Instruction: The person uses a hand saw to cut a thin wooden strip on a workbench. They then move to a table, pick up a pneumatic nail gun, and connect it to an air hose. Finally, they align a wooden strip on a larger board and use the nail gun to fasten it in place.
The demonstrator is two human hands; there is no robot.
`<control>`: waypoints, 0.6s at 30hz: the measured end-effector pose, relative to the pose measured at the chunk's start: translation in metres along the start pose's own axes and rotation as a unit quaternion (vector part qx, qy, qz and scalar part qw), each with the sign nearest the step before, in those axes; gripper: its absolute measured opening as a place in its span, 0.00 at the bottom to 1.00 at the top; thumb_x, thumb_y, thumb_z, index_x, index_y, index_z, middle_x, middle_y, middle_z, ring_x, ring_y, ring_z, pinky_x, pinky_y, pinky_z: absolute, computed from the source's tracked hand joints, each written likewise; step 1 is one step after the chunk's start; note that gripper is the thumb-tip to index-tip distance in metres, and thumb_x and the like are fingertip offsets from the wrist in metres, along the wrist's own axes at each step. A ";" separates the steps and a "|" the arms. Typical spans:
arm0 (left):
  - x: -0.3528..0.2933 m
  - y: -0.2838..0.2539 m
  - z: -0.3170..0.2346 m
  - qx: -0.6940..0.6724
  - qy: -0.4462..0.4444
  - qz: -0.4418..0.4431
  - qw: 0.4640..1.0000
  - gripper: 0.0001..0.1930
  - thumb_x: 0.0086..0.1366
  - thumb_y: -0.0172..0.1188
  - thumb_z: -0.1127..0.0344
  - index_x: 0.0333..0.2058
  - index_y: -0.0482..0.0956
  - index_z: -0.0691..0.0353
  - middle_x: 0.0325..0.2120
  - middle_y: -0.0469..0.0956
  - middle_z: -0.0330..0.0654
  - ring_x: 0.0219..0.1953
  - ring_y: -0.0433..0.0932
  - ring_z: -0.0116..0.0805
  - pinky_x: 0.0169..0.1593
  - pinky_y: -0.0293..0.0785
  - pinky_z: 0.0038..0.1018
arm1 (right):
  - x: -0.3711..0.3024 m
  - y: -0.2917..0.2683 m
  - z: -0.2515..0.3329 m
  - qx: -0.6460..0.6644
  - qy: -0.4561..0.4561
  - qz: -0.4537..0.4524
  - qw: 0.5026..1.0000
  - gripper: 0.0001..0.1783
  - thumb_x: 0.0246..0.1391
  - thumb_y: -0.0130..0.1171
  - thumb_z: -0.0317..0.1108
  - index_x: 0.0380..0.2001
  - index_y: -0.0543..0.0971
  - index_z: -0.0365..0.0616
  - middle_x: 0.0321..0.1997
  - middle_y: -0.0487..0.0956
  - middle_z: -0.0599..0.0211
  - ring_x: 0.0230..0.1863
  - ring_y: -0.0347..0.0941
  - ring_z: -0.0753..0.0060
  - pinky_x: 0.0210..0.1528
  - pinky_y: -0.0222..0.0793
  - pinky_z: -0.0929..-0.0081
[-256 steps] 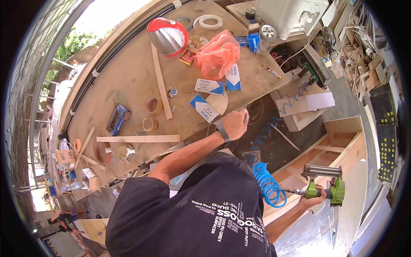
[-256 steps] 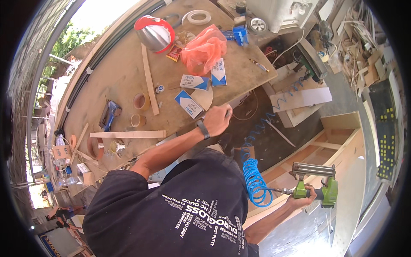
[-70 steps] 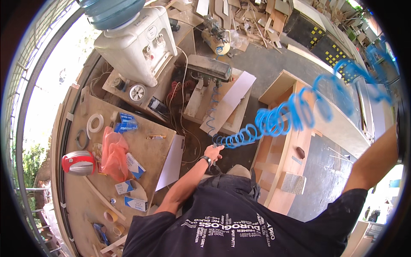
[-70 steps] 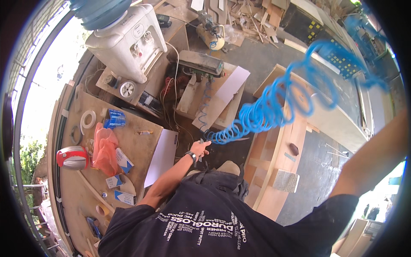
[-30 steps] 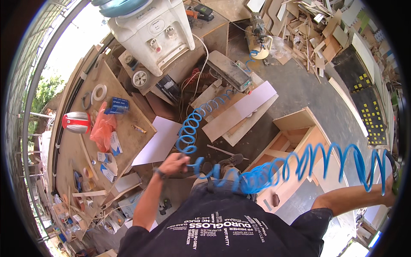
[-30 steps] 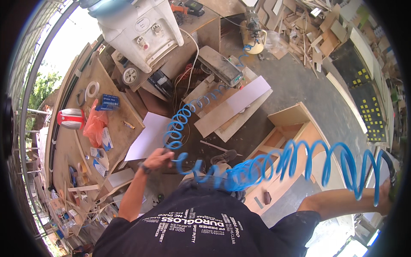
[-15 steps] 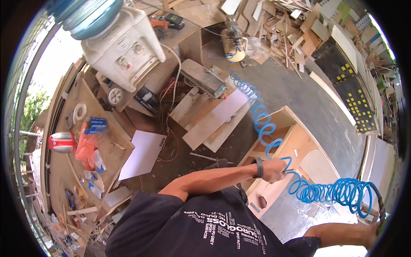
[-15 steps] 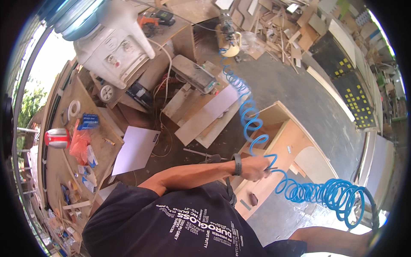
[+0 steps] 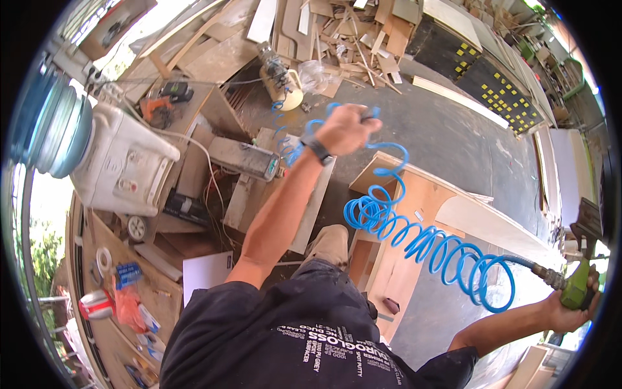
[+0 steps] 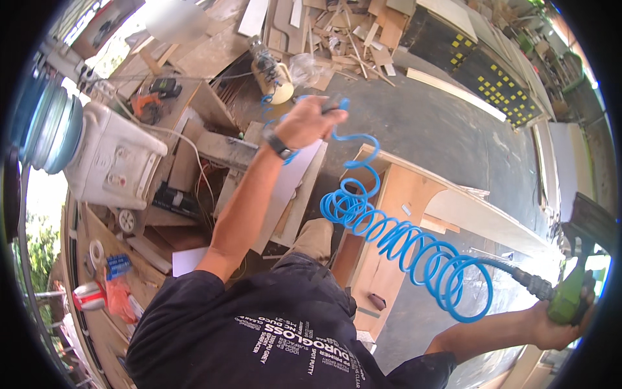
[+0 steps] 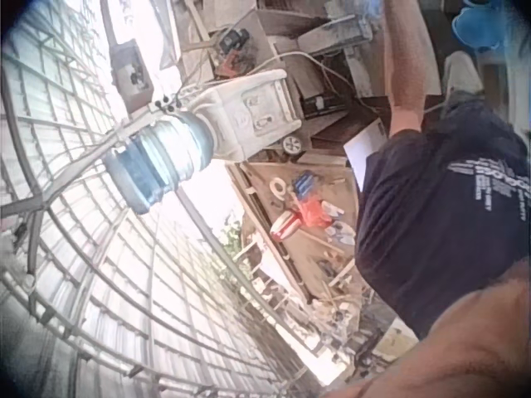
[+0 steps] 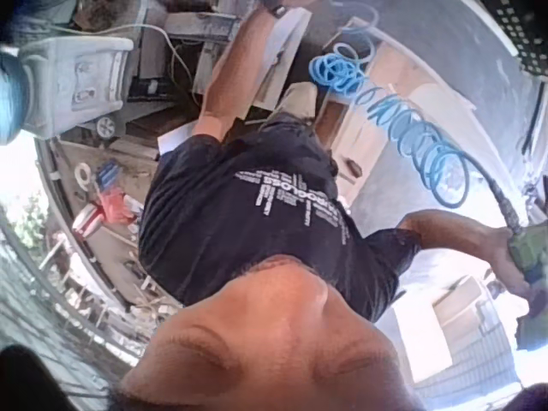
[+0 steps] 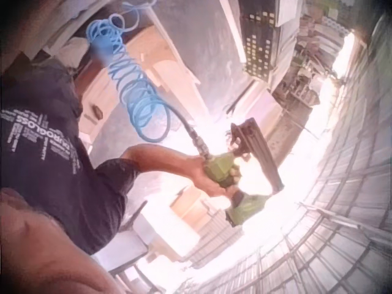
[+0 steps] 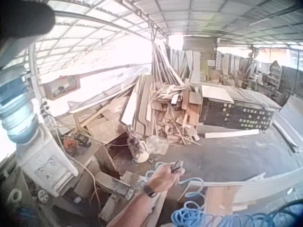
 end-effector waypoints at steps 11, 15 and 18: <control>0.108 -0.083 0.068 -0.205 -0.062 -0.081 0.973 0.12 0.67 0.62 0.62 0.26 0.77 0.61 0.15 0.69 0.30 0.17 0.62 0.19 0.22 0.55 0.22 | 0.004 0.084 -0.242 0.115 0.242 -0.089 0.959 0.10 0.61 0.55 0.35 0.36 0.68 0.42 0.35 0.71 0.61 0.33 0.76 0.70 0.20 0.74 0.81; 0.152 -0.124 0.065 -0.216 -0.064 -0.145 0.963 0.10 0.67 0.63 0.63 0.27 0.79 0.60 0.15 0.68 0.28 0.17 0.61 0.16 0.21 0.52 0.19 | 0.015 0.115 -0.310 0.069 0.255 -0.185 0.947 0.11 0.61 0.56 0.38 0.34 0.72 0.41 0.34 0.73 0.61 0.36 0.78 0.70 0.16 0.68 0.84; 0.183 -0.144 0.026 -0.241 -0.037 -0.138 0.960 0.09 0.67 0.64 0.64 0.31 0.81 0.62 0.15 0.67 0.28 0.16 0.60 0.15 0.20 0.49 0.17 | 0.030 0.116 -0.358 0.108 0.257 -0.148 0.949 0.11 0.60 0.57 0.37 0.33 0.74 0.40 0.36 0.76 0.61 0.37 0.79 0.68 0.20 0.70 0.84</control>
Point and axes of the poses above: each hand's wrist, its own x-axis towards the middle knuckle, its own y-axis out of the palm, z = x × y, the point moved 9 cm from there along x, towards the middle knuckle
